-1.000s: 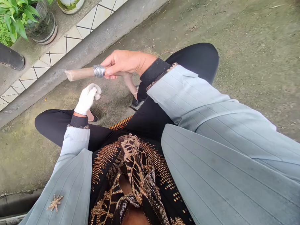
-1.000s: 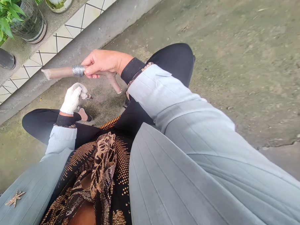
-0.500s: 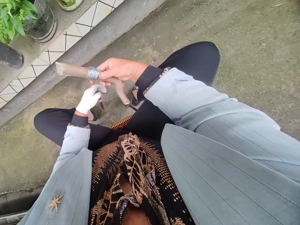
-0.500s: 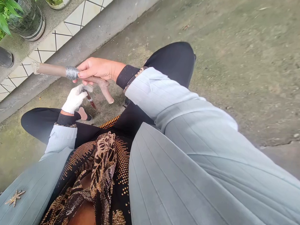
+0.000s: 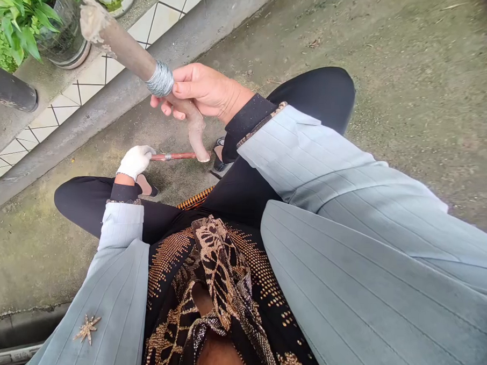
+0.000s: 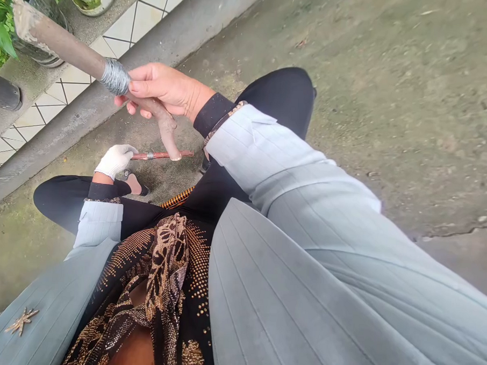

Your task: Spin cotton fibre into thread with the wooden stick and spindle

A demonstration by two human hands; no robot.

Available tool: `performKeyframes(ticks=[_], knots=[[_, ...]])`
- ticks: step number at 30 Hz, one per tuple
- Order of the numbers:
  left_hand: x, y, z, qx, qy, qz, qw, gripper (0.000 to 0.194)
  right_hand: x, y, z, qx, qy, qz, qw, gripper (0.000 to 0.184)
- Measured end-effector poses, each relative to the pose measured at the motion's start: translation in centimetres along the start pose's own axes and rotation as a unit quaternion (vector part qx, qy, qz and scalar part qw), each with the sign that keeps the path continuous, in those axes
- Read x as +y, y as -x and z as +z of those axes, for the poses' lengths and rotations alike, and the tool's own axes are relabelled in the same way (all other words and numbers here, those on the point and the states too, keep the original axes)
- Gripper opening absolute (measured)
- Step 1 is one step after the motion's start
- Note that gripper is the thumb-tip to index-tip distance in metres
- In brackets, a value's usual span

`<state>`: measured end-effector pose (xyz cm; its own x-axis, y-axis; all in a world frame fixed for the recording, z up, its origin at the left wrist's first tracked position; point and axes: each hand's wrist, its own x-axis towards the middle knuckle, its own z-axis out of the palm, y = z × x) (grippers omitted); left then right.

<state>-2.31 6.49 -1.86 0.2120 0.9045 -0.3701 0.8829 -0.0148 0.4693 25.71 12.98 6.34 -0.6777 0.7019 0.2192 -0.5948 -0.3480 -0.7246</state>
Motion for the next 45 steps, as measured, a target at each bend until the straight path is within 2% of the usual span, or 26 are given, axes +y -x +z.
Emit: performKeyframes(ticks=[2, 4, 6, 8, 10, 11, 13, 16, 19, 21, 23, 24, 26, 28, 30, 33, 35, 37, 38, 39, 41, 43, 44, 45], knots=[[-0.3, 0.2, -0.3, 0.017, -0.057, -0.078, 0.995, 0.013, -0.1, 0.0, -0.1, -0.001, 0.003, -0.005, 1.0, 0.052], [-0.1, 0.4, -0.6, 0.049, -0.101, -0.111, 0.987, 0.015, 0.2, -0.1, -0.2, -0.007, 0.02, 0.007, 1.0, 0.055], [0.7, 0.4, -0.6, 0.075, -0.049, -0.058, 0.994, 0.033, 0.9, -0.3, -0.1, -0.021, 0.047, 0.031, 0.998, 0.061], [1.9, 0.3, -0.1, 0.088, 0.107, 0.057, 0.989, 0.046, 1.6, -0.4, 0.0, -0.036, 0.075, 0.064, 0.994, 0.067], [3.2, 0.1, 0.7, 0.102, 0.275, 0.145, 0.945, 0.052, 2.0, -0.3, 0.4, -0.045, 0.103, 0.106, 0.988, 0.062], [3.8, 0.1, 1.0, 0.107, 0.334, 0.167, 0.922, 0.051, 2.1, -0.1, 0.7, -0.044, 0.117, 0.124, 0.984, 0.054], [4.9, 0.3, 1.4, 0.125, 0.401, 0.168, 0.892, 0.047, 1.7, 0.1, 1.3, -0.033, 0.141, 0.153, 0.978, 0.033], [6.0, 1.0, 0.9, 0.141, 0.438, 0.144, 0.876, 0.049, 0.6, 0.1, 1.9, 0.028, 0.163, 0.161, 0.973, 0.01], [6.4, 1.8, -0.1, 0.124, 0.446, 0.129, 0.877, 0.045, -0.2, -0.3, 1.9, 0.145, 0.171, 0.155, 0.962, 0.015], [6.4, 2.2, -0.5, 0.078, 0.441, 0.115, 0.887, 0.043, -0.4, -0.5, 1.7, 0.205, 0.212, 0.159, 0.942, 0.017], [6.4, 2.4, -0.6, 0.005, 0.442, 0.1, 0.892, 0.044, -0.4, -0.7, 1.5, 0.233, 0.321, 0.18, 0.9, 0.018], [6.5, 2.5, -0.6, -0.035, 0.444, 0.094, 0.89, 0.046, -0.4, -0.7, 1.3, 0.233, 0.398, 0.19, 0.867, 0.018], [6.7, 2.7, -0.6, -0.095, 0.45, 0.087, 0.884, 0.049, -0.5, -0.7, 1.0, 0.205, 0.563, 0.2, 0.776, 0.022], [7.0, 2.8, -0.6, -0.106, 0.457, 0.086, 0.879, 0.049, -0.6, -0.7, 0.9, 0.161, 0.685, 0.201, 0.681, 0.028], [7.3, 2.9, -0.8, -0.082, 0.464, 0.09, 0.877, 0.05, -0.6, -0.7, 1.1, 0.117, 0.75, 0.232, 0.607, 0.027], [7.5, 3.0, -1.2, -0.066, 0.453, 0.097, 0.884, 0.051, -0.1, -0.8, 1.8, 0.05, 0.765, 0.319, 0.557, 0.025], [7.4, 3.1, -1.4, -0.064, 0.428, 0.098, 0.896, 0.048, 0.1, -0.7, 2.1, -0.022, 0.744, 0.387, 0.545, 0.025], [7.1, 3.1, -1.4, -0.061, 0.398, 0.097, 0.91, 0.043, 0.0, -0.4, 2.1, -0.107, 0.679, 0.456, 0.565, 0.021], [6.9, 3.1, -1.4, -0.06, 0.383, 0.096, 0.917, 0.041, -0.2, -0.2, 2.0, -0.141, 0.631, 0.48, 0.593, 0.017], [6.7, 3.0, -1.2, -0.059, 0.372, 0.096, 0.922, 0.04, -0.5, 0.0, 1.9, -0.161, 0.578, 0.489, 0.633, 0.013], [6.4, 2.8, -0.9, -0.048, 0.37, 0.101, 0.922, 0.043, -1.5, 0.4, 1.6, -0.166, 0.483, 0.453, 0.731, 0.01], [6.2, 2.5, -0.6, -0.03, 0.398, 0.108, 0.911, 0.048, -2.5, 0.7, 1.4, -0.098, 0.426, 0.344, 0.831, 0.008], [6.1, 2.4, -0.5, -0.024, 0.414, 0.111, 0.903, 0.05, -2.9, 0.7, 1.3, -0.042, 0.396, 0.278, 0.874, 0.012], [6.2, 2.4, -0.4, -0.024, 0.425, 0.114, 0.898, 0.052, -3.1, 0.6, 1.2, 0.024, 0.366, 0.216, 0.905, 0.017]])
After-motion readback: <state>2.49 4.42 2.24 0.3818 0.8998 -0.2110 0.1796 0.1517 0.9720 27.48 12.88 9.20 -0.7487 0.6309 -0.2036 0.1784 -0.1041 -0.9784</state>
